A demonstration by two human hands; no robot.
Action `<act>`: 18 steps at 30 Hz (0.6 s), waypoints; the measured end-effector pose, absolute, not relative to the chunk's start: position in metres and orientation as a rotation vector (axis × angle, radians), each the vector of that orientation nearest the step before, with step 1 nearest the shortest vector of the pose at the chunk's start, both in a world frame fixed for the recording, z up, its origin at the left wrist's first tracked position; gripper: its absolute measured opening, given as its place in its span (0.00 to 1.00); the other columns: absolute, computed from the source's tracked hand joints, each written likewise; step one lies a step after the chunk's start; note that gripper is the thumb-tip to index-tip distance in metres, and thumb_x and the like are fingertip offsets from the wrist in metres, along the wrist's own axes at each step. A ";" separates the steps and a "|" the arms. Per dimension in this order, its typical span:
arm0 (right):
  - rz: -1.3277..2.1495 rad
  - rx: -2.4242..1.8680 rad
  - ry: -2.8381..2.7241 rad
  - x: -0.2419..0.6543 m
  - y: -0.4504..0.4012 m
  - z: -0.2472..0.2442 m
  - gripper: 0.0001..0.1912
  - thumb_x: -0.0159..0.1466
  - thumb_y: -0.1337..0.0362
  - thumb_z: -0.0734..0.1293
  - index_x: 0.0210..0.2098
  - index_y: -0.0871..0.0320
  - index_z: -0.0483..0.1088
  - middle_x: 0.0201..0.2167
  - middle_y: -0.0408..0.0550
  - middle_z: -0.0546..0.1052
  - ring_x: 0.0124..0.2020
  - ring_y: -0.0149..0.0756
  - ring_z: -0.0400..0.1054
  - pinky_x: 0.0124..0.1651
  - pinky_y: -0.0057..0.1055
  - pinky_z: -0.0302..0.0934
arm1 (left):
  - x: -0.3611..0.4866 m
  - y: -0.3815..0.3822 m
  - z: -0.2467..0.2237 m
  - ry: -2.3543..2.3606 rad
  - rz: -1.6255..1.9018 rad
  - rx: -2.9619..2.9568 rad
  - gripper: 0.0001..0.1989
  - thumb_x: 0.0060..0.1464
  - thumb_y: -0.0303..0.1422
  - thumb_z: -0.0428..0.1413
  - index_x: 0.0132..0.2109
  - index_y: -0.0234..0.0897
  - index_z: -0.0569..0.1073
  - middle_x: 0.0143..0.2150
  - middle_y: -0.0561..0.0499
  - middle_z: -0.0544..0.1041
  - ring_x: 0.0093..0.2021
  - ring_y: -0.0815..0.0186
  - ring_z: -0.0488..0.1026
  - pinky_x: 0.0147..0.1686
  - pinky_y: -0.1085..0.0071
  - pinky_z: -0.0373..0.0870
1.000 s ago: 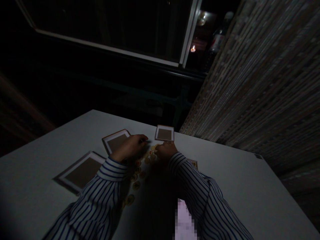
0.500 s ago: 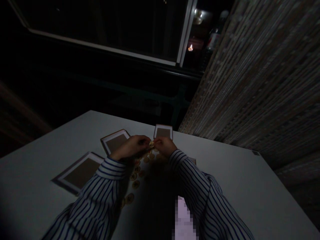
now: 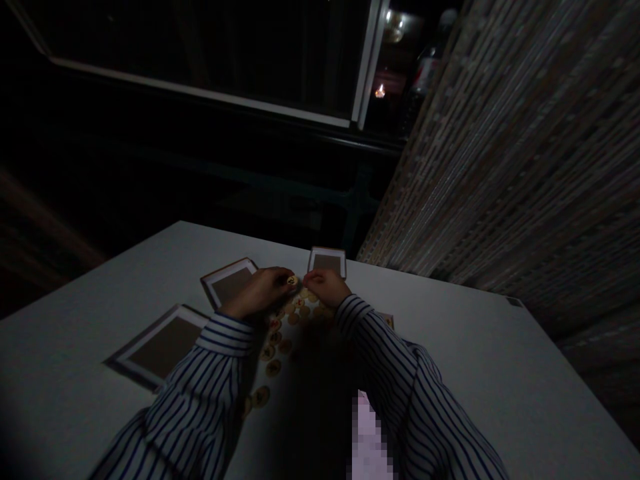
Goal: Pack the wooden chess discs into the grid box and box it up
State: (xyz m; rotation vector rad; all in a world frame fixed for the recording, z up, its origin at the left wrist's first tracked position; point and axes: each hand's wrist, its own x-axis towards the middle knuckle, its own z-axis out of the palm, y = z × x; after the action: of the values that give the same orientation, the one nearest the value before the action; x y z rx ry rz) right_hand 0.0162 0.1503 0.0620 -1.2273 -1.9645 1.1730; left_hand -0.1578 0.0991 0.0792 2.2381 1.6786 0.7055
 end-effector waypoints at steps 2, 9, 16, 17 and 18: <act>1.086 -1.243 -2.021 0.021 0.150 0.061 0.10 0.54 0.61 0.63 0.32 0.61 0.71 0.27 0.44 0.75 0.28 0.29 0.68 0.30 0.24 0.61 | -0.161 0.102 0.073 1.794 0.651 2.236 0.14 0.52 0.38 0.47 0.38 0.36 0.73 0.37 0.44 0.76 0.35 0.63 0.71 0.32 0.72 0.62; 0.960 -1.334 -2.106 0.039 0.146 0.062 0.13 0.55 0.61 0.61 0.33 0.62 0.72 0.27 0.44 0.75 0.28 0.30 0.68 0.31 0.24 0.61 | -0.161 0.105 0.061 1.955 0.423 2.217 0.17 0.56 0.38 0.43 0.35 0.36 0.74 0.36 0.42 0.76 0.36 0.63 0.72 0.35 0.72 0.62; 0.784 -1.388 -2.228 0.050 0.143 0.061 0.10 0.55 0.63 0.62 0.32 0.60 0.73 0.27 0.44 0.76 0.29 0.30 0.68 0.31 0.24 0.59 | -0.163 0.110 0.050 1.997 0.353 2.212 0.14 0.54 0.36 0.46 0.41 0.40 0.74 0.41 0.45 0.77 0.43 0.61 0.71 0.42 0.69 0.62; 0.743 -1.402 -2.273 0.052 0.142 0.062 0.10 0.55 0.63 0.62 0.32 0.59 0.73 0.27 0.44 0.76 0.29 0.30 0.68 0.31 0.24 0.59 | -0.164 0.110 0.048 1.998 0.344 2.210 0.14 0.53 0.35 0.46 0.41 0.41 0.74 0.41 0.45 0.77 0.43 0.60 0.71 0.43 0.68 0.62; 0.694 -1.421 -2.318 0.053 0.141 0.063 0.10 0.55 0.63 0.62 0.32 0.58 0.73 0.27 0.43 0.76 0.29 0.30 0.68 0.31 0.24 0.58 | -0.164 0.110 0.048 1.999 0.336 2.206 0.14 0.53 0.34 0.47 0.42 0.41 0.74 0.42 0.45 0.77 0.44 0.60 0.71 0.44 0.68 0.62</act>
State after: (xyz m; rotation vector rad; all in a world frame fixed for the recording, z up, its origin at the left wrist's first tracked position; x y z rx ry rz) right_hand 0.0529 0.1413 0.0627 -1.4208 -2.3184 0.6943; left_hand -0.1639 0.1104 0.0476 2.2062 1.9985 0.3357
